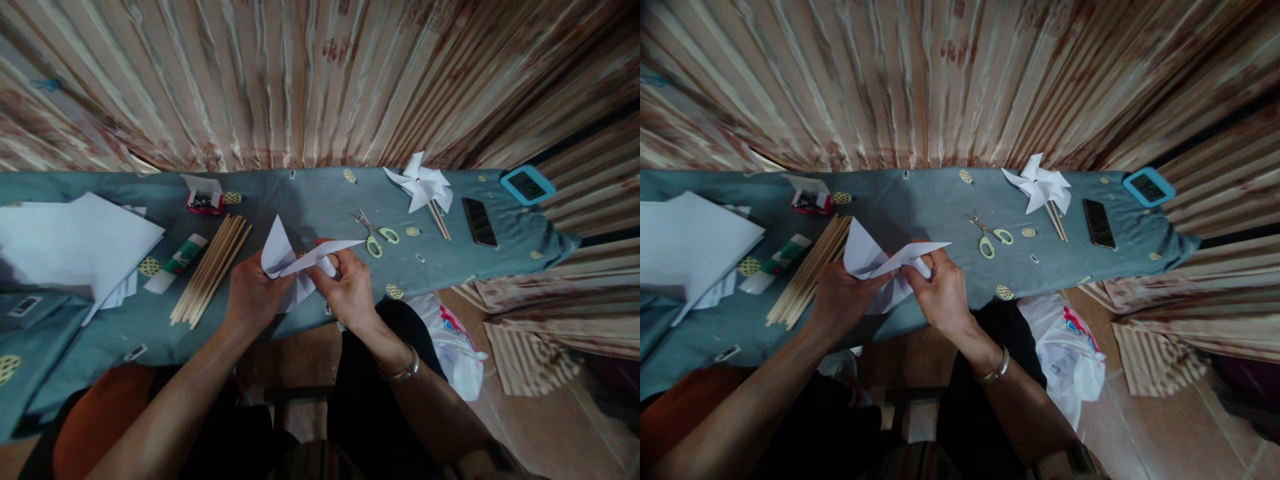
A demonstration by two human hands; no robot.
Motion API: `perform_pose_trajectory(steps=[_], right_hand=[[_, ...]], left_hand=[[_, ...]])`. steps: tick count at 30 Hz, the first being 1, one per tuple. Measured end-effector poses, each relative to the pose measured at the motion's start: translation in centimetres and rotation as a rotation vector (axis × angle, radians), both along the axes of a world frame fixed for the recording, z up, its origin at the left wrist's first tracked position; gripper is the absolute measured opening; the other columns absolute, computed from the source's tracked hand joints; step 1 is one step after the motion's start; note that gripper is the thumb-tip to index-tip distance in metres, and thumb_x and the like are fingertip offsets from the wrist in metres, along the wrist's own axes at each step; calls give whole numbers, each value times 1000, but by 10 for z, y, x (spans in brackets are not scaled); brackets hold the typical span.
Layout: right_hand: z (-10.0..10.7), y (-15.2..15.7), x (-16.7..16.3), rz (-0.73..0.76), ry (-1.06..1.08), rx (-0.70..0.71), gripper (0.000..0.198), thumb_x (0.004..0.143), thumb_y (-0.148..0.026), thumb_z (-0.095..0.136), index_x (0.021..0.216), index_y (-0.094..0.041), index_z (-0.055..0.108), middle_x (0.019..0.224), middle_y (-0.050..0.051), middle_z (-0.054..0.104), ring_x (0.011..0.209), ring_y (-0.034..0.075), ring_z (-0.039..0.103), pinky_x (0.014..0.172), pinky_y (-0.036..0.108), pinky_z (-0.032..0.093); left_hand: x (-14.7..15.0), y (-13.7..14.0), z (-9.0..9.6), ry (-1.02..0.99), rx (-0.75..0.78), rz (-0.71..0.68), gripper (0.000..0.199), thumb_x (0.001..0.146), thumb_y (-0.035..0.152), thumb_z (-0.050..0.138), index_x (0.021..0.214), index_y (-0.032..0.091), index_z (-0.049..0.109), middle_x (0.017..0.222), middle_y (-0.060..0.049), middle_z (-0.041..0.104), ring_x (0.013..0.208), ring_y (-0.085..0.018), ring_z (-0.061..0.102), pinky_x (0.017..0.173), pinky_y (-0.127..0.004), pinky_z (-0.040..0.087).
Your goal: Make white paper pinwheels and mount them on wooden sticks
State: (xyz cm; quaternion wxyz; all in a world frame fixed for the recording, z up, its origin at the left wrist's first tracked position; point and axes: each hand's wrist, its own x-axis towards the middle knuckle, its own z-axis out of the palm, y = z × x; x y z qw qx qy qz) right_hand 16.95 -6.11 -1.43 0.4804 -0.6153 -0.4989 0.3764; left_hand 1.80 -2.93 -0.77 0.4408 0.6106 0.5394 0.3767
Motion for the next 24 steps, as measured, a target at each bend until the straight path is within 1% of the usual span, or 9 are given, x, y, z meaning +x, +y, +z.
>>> perform_pose_trajectory(steps=[5, 11, 16, 22, 24], right_hand=[[-1, 0, 0, 4, -3, 5, 36, 80, -32, 72, 114, -23, 62, 87, 0, 78, 77, 19, 73, 68, 30, 53], [2, 0, 0, -23, -42, 8, 35, 78, -31, 73, 110, -22, 65, 81, -1, 77, 72, 18, 71, 67, 29, 54], [3, 0, 0, -1, -43, 0, 37, 79, -29, 70, 115, -22, 64, 77, -2, 75, 66, 17, 69, 62, 29, 53], [1, 1, 2, 49, -14, 41, 39, 80, -23, 68, 119, -25, 60, 89, -1, 77, 80, 18, 72, 72, 32, 57], [1, 1, 2, 55, -15, 39, 39, 80, -23, 69, 118, -25, 60, 90, -1, 77, 79, 18, 72, 73, 32, 57]], left_hand=[[-1, 0, -2, 26, -11, -11, 22, 77, 34, 68, 91, 18, 73, 83, -2, 75, 86, -26, 71, 78, -35, 54], [0, 0, 1, -16, -14, 4, 18, 74, 31, 69, 85, 17, 73, 81, -2, 75, 80, -24, 71, 74, -31, 52], [1, -2, 7, -40, -32, 6, 17, 73, 28, 68, 82, 15, 73, 81, -4, 76, 81, -24, 71, 75, -31, 52], [-1, 0, 13, -142, -25, -13, 16, 67, 28, 70, 77, 16, 73, 78, -4, 77, 79, -23, 72, 74, -31, 53], [-1, 1, 13, -161, -34, -25, 15, 65, 26, 70, 76, 17, 74, 76, -3, 77, 78, -23, 72, 74, -31, 54]])
